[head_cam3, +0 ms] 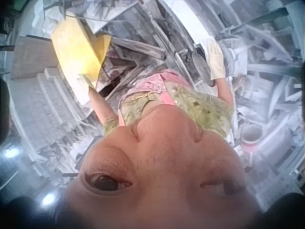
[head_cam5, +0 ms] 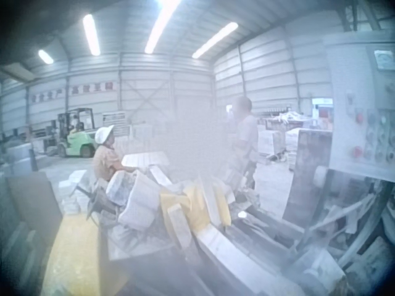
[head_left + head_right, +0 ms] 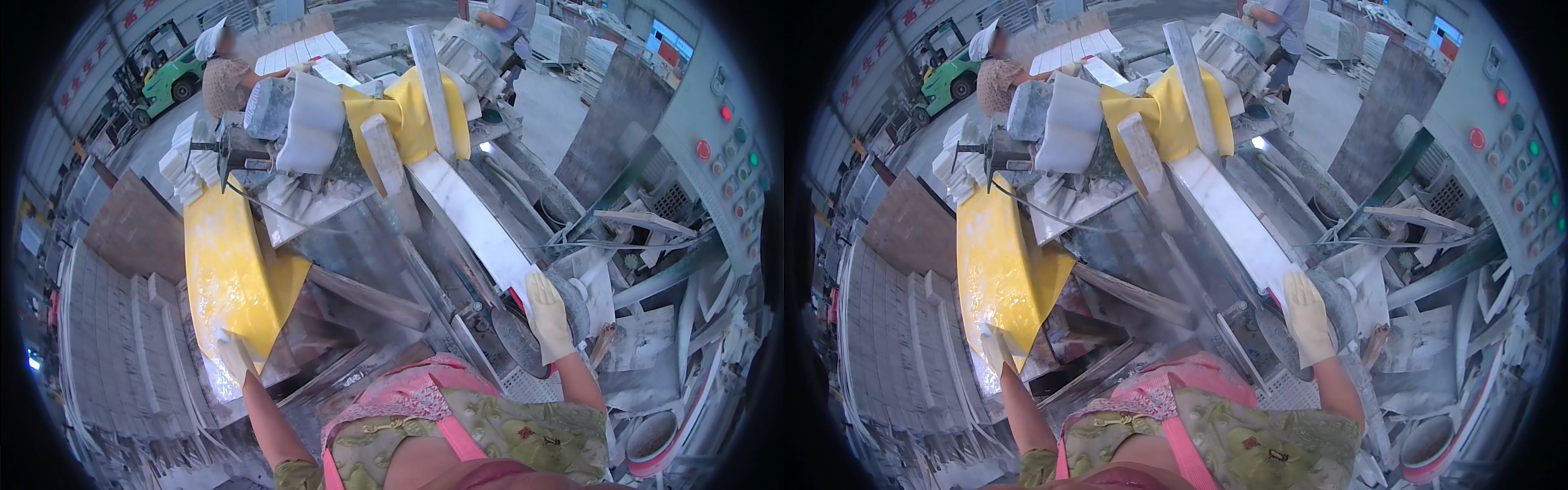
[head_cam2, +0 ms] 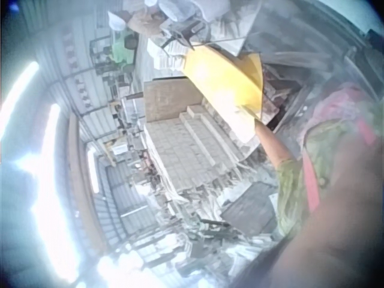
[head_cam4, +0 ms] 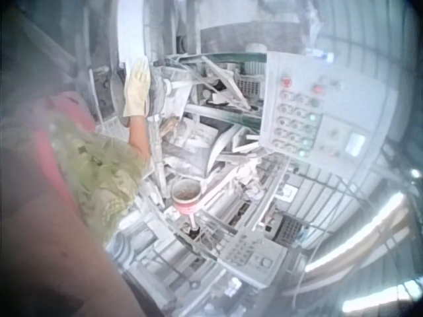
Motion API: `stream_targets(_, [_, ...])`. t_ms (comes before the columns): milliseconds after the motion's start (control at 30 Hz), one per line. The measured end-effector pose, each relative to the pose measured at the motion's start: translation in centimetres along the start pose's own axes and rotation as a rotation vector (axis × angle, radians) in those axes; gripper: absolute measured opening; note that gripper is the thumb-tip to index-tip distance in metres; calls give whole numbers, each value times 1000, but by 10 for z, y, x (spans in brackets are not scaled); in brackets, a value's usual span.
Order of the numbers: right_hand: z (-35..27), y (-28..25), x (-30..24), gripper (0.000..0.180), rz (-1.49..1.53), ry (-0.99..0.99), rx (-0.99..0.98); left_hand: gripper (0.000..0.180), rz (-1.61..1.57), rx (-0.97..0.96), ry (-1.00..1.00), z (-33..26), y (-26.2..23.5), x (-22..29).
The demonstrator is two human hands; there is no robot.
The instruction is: The person repeatedly picks white rectangular tiles and rubs their edges against a red sanding belt on a machine. After sanding, the person places the tiles onto a yellow tray. The process is repeated continuously throughout the clip.
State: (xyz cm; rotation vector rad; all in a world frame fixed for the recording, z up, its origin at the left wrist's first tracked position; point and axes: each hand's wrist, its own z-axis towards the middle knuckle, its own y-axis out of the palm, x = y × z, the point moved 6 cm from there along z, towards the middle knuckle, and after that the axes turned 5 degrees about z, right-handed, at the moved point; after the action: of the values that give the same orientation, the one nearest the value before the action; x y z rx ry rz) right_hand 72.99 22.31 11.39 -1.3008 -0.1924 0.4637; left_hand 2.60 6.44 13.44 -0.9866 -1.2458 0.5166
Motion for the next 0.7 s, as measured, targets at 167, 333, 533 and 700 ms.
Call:
stream_targets(167, [37,-1,-18,62,-67,-165,14,62,-89,-32,3,3,7,-7])
stream_targets(333, [44,2,-26,67,21,-144,-61,58,-2,27,40,3,4,-4])
stream_targets(533, [66,34,-21,73,-159,-151,-15,54,-95,-4,45,-1,3,-1])
stream_targets(700, [76,45,-13,75,-239,-197,4,50,-113,14,73,-2,2,4])
